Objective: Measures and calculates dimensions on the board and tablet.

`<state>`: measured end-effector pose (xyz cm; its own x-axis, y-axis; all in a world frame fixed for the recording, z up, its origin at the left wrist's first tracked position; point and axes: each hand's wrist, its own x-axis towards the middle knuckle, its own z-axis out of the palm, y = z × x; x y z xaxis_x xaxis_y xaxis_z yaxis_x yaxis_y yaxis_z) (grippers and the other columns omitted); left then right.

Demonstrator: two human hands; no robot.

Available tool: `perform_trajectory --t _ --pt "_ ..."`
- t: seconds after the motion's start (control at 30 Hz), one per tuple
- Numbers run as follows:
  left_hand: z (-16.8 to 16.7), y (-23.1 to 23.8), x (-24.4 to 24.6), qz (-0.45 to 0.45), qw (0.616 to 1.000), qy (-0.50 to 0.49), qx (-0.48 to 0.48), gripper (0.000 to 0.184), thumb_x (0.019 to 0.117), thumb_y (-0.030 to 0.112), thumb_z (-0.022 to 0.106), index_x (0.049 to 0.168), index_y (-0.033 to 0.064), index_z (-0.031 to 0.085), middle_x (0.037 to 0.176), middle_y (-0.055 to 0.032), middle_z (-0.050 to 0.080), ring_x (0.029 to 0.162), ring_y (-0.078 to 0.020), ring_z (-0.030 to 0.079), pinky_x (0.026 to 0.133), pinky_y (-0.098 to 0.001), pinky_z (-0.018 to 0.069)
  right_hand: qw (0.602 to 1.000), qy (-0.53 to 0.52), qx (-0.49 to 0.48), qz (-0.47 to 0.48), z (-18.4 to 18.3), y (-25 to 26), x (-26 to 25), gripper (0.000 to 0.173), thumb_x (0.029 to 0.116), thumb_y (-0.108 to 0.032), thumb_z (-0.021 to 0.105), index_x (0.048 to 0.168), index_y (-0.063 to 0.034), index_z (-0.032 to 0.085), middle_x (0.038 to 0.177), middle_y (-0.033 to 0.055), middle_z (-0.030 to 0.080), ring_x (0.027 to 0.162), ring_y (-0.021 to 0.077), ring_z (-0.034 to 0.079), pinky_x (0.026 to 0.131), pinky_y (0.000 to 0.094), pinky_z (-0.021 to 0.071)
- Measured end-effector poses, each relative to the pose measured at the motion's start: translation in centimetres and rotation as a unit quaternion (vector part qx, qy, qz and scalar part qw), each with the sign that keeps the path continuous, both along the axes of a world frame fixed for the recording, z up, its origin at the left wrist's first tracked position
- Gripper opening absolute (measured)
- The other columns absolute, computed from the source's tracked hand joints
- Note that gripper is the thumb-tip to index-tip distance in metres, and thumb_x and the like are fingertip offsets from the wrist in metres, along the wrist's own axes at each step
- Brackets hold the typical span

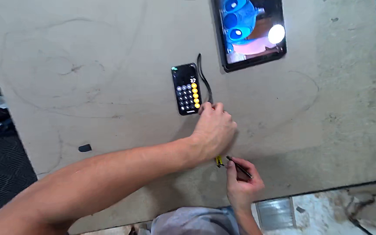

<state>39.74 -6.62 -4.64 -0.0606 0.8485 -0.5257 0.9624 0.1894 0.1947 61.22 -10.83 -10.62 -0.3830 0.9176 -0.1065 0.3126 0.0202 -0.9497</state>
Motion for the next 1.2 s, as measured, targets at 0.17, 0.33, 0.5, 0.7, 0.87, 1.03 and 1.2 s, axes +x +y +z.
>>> perform_trajectory --t 0.17,0.33,0.5,0.7,0.87,1.03,1.2 --pt "-0.1 -0.4 -0.1 -0.015 0.999 0.022 -0.019 0.014 0.0902 0.0 0.058 0.088 0.0061 0.071 0.103 -0.0115 0.07 0.109 -0.0347 0.061 0.082 -0.0517 0.0456 0.999 -0.025 0.041 0.014 -0.9 -0.8 -0.3 0.013 0.0835 -0.008 0.074 0.096 -0.0048 0.074 0.094 0.0034 0.074 0.074 0.0109 0.072 0.061 0.0274 0.0633" --pt "-0.2 -0.5 -0.3 -0.027 0.999 0.03 -0.025 0.014 0.0904 0.0 0.057 0.086 0.0055 0.069 0.103 -0.0122 0.069 0.106 -0.0354 0.061 0.083 -0.0529 0.0441 0.996 -0.052 0.068 0.019 -1.3 -1.4 -0.8 0.012 0.0844 -0.006 0.074 0.096 -0.0041 0.075 0.095 0.004 0.074 0.074 0.0104 0.071 0.06 0.0258 0.0623" --pt "-0.2 -0.3 -0.5 -0.038 0.998 0.041 -0.036 0.013 0.0899 0.001 0.057 0.087 0.0064 0.069 0.104 -0.0113 0.069 0.106 -0.0349 0.061 0.08 -0.0516 0.0437 0.994 -0.066 0.068 0.045 -1.3 -1.5 -1.5 0.016 0.0874 -0.008 0.074 0.103 -0.0053 0.074 0.092 0.001 0.073 0.071 0.007 0.068 0.058 0.0242 0.061" --pt "-0.2 -0.3 -0.6 -0.036 0.998 0.042 -0.041 0.013 0.0901 0.002 0.057 0.085 0.0065 0.068 0.102 -0.0112 0.069 0.107 -0.0356 0.06 0.081 -0.0525 0.044 0.985 -0.112 0.112 0.062 -1.3 -1.2 -2.4 0.016 0.0899 -0.011 0.072 0.105 -0.0054 0.075 0.094 0.001 0.074 0.073 0.0046 0.068 0.062 0.0229 0.0607" --pt "-0.3 -0.7 -0.5 -0.02 0.999 0.033 -0.006 0.013 0.0891 0.003 0.059 0.083 0.0071 0.07 0.1 -0.0117 0.07 0.105 -0.0353 0.061 0.08 -0.0523 0.0453 0.983 -0.118 0.133 0.045 -1.4 -1.3 -2.8 0.017 0.0884 -0.013 0.074 0.104 -0.0072 0.075 0.093 -0.0011 0.075 0.073 0.0031 0.069 0.061 0.022 0.0611" --pt "0.0 -0.7 -0.4 -0.024 0.999 0.023 -0.018 0.013 0.0893 0.002 0.06 0.087 0.0081 0.071 0.101 -0.0101 0.07 0.108 -0.0334 0.06 0.081 -0.0496 0.0444 0.982 -0.123 0.137 0.033 -1.5 -1.5 -2.8 0.016 0.0884 -0.016 0.072 0.1 -0.0049 0.075 0.088 -0.0006 0.074 0.071 0.0009 0.067 0.061 0.0192 0.0586" --pt "-0.1 -0.8 -0.6 -0.028 0.999 0.022 -0.023 0.012 0.0894 0.001 0.06 0.088 0.0079 0.071 0.103 -0.0095 0.07 0.108 -0.0328 0.06 0.082 -0.0493 0.0446 0.984 -0.116 0.135 0.028 -1.5 -1.9 -3.0 0.014 0.0879 -0.013 0.072 0.1 -0.006 0.074 0.091 -0.0005 0.074 0.076 0.0028 0.07 0.065 0.0214 0.0618"
